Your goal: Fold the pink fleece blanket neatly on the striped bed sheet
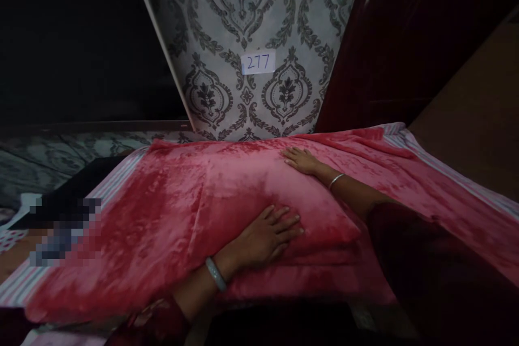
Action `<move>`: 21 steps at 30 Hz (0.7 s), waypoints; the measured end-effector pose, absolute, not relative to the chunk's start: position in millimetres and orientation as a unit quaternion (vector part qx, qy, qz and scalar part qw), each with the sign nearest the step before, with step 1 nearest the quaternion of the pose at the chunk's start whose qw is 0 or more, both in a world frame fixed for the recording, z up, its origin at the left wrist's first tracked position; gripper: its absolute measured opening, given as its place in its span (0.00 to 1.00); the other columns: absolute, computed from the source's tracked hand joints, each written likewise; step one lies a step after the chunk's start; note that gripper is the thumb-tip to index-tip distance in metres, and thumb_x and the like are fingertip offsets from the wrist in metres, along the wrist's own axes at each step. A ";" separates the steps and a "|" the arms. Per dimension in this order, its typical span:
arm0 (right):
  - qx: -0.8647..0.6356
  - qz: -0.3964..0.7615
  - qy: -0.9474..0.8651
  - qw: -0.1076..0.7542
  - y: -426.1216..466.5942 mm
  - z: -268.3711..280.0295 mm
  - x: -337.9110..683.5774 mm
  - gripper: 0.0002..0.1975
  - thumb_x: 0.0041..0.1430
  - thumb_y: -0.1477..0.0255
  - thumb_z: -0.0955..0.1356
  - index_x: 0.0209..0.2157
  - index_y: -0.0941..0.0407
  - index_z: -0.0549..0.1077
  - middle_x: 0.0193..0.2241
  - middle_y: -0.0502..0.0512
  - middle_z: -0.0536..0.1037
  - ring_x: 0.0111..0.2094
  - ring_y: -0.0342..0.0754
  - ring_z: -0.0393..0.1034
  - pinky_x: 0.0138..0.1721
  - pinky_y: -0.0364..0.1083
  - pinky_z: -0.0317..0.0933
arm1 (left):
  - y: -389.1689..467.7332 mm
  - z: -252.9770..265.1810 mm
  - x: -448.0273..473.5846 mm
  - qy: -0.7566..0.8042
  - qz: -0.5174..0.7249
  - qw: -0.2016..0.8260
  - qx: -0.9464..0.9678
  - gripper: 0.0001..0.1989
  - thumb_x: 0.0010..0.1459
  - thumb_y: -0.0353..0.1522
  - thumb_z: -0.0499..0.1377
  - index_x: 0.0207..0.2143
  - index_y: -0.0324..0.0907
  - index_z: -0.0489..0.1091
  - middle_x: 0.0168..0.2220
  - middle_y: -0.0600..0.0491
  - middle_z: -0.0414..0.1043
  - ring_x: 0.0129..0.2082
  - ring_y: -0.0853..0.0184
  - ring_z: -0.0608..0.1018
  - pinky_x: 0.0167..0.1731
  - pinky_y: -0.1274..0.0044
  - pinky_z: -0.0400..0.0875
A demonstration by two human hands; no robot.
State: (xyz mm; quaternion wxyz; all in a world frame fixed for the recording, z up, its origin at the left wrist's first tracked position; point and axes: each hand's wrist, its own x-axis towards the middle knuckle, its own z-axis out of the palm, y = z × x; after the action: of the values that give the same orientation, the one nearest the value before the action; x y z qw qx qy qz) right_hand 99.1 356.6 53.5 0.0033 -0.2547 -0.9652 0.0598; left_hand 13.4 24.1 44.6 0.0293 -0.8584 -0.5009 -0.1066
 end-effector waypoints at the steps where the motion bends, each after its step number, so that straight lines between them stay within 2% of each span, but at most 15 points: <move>1: -0.250 0.057 -0.967 0.011 352.6 59.5 98.9 0.32 0.72 0.54 0.52 0.73 0.48 0.52 0.74 0.57 0.48 0.73 0.63 0.41 0.67 0.72 0.45 | 24.1 45.8 13.9 -0.500 -0.109 0.031 -0.859 0.25 0.71 0.35 0.49 0.69 0.49 0.59 0.72 0.54 0.56 0.72 0.59 0.56 0.71 0.59 0.47; 3: -0.206 0.056 -0.976 0.040 336.7 70.6 97.4 0.32 0.73 0.54 0.52 0.73 0.48 0.52 0.74 0.58 0.48 0.73 0.63 0.41 0.67 0.71 0.45 | 21.8 48.8 14.3 -0.499 -0.120 0.040 -0.858 0.24 0.71 0.36 0.50 0.67 0.49 0.62 0.70 0.53 0.60 0.71 0.60 0.59 0.70 0.59 0.50; 6: -0.056 0.063 -0.994 0.073 288.2 80.6 93.2 0.31 0.73 0.54 0.53 0.73 0.49 0.54 0.73 0.58 0.51 0.73 0.60 0.40 0.69 0.67 0.42 | 7.9 53.7 13.1 -0.504 -0.156 0.072 -0.846 0.21 0.70 0.34 0.51 0.63 0.46 0.67 0.65 0.49 0.67 0.68 0.61 0.65 0.68 0.61 0.55; 10: 0.136 0.095 -0.985 0.047 211.0 77.5 84.4 0.29 0.74 0.57 0.55 0.72 0.46 0.53 0.73 0.55 0.52 0.74 0.56 0.39 0.69 0.64 0.40 | -26.4 51.9 13.2 -0.578 -0.185 0.094 -0.789 0.21 0.68 0.34 0.53 0.62 0.43 0.68 0.60 0.44 0.73 0.64 0.57 0.68 0.66 0.58 0.59; 12: 0.182 0.105 -0.977 0.033 189.1 71.9 77.1 0.29 0.74 0.58 0.57 0.72 0.45 0.53 0.73 0.55 0.52 0.74 0.55 0.37 0.70 0.64 0.38 | -42.5 45.1 16.6 -0.626 -0.169 0.086 -0.757 0.27 0.65 0.38 0.59 0.66 0.47 0.64 0.64 0.43 0.67 0.67 0.51 0.65 0.66 0.51 0.56; 15: 0.209 0.096 -0.973 0.017 186.1 64.6 61.6 0.30 0.73 0.55 0.59 0.72 0.44 0.53 0.73 0.55 0.51 0.74 0.55 0.36 0.70 0.65 0.33 | -57.6 32.0 24.8 -0.667 -0.142 0.067 -0.728 0.39 0.58 0.43 0.66 0.69 0.53 0.58 0.72 0.44 0.53 0.72 0.44 0.54 0.66 0.41 0.45; 18: 0.181 0.078 -0.980 0.011 206.6 61.0 41.9 0.32 0.72 0.52 0.59 0.72 0.43 0.52 0.73 0.54 0.50 0.74 0.56 0.36 0.71 0.65 0.31 | -63.0 23.4 30.2 -0.677 -0.140 0.049 -0.721 0.43 0.56 0.43 0.67 0.71 0.55 0.54 0.75 0.47 0.45 0.74 0.46 0.47 0.68 0.41 0.37; 21: 0.114 0.080 -0.990 0.006 234.5 58.6 19.6 0.33 0.72 0.50 0.57 0.73 0.44 0.51 0.74 0.55 0.46 0.74 0.59 0.36 0.70 0.67 0.34 | -63.6 21.4 29.7 -0.673 -0.140 0.040 -0.725 0.44 0.57 0.44 0.67 0.71 0.56 0.52 0.76 0.49 0.42 0.75 0.47 0.45 0.69 0.43 0.37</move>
State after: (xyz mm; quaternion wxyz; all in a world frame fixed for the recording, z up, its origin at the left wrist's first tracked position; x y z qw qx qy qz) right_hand 19.6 234.5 58.6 0.0063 0.1136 -0.9903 0.0798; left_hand 29.7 -63.6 21.4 0.0401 -0.7254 -0.6727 -0.1398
